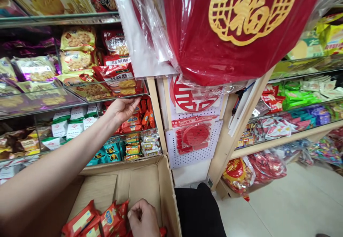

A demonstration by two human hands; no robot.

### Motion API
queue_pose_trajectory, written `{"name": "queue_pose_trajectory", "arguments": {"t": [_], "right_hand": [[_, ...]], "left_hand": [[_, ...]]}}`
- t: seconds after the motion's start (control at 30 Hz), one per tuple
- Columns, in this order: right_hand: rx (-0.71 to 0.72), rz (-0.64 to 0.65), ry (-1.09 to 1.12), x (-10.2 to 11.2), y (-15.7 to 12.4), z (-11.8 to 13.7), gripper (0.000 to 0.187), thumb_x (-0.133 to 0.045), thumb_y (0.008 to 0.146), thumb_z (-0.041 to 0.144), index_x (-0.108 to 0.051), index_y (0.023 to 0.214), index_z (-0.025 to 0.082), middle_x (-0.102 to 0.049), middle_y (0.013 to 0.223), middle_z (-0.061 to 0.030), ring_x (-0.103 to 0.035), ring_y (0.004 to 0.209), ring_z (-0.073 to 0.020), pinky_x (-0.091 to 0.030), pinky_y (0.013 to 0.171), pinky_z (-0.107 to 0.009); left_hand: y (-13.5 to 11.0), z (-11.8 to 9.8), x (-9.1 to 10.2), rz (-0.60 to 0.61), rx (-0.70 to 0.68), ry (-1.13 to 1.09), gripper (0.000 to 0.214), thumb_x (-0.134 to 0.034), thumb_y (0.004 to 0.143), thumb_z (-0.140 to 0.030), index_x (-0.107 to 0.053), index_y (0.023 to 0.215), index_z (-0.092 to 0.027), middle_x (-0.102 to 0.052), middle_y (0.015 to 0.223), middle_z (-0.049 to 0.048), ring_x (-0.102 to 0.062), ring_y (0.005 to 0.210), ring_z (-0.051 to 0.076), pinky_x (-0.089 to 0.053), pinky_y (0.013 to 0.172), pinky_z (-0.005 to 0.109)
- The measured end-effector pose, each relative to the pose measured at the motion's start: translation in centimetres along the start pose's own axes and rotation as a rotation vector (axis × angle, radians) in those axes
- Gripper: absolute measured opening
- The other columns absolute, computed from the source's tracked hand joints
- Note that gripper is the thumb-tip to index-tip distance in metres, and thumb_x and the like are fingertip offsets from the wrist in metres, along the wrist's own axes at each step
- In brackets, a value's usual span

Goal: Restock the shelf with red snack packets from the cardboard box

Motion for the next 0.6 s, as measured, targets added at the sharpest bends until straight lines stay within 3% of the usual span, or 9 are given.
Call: {"name": "queue_pose_trajectory", "arguments": {"t": [0.3, 0.47, 0.6], "right_hand": [[0.015, 0.019, -0.029, -0.2, 0.1, -0.8, 0.009, -0.049, 0.068, 0.022, -0.051, 0.060, 0.019, -0.044, 0.052, 0.0036, -0.040, 0.050, -0.0104, -0.029, 0.049, -0.021], [0.027, 0.048, -0.063, -0.6, 0.5, -1.5, 0.009, -0.049, 0.068, 0.023, -0.048, 0.060, 0.019, -0.044, 0.052, 0.0037, -0.041, 0.050, -0.0105, -0.029, 0.049, -0.021], [0.037, 0.106, -0.087, -1.0, 0.4, -2.4, 0.008, -0.049, 0.069, 0.022, -0.049, 0.062, 0.019, -0.048, 0.054, 0.0029, -0.045, 0.051, -0.0109, -0.031, 0.049, -0.020]], "left_hand": [[0.1, 0.7, -0.7, -0.040, 0.020, 0.008, 0.042, -0.032, 0.070, 0.014, -0.055, 0.091, -0.013, -0.062, 0.076, 0.0041, -0.062, 0.075, 0.012, -0.056, 0.069, 0.023], [0.6, 1.4, -1.8, 0.016, 0.074, 0.019, 0.041, -0.030, 0.072, 0.014, -0.054, 0.092, -0.013, -0.061, 0.080, 0.0034, -0.061, 0.075, 0.010, -0.054, 0.071, 0.020], [-2.2, 2.1, -1.1, 0.064, 0.133, 0.042, 0.030, -0.036, 0.074, 0.009, -0.052, 0.092, -0.009, -0.060, 0.084, 0.0072, -0.062, 0.076, 0.012, -0.053, 0.069, 0.021]]}}
Point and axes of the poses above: each hand's wrist, its own y-axis towards the middle knuckle, its own x-axis out of the back of the hand, z = x × y, the point moved 6 cm from there along y, towards the middle knuckle
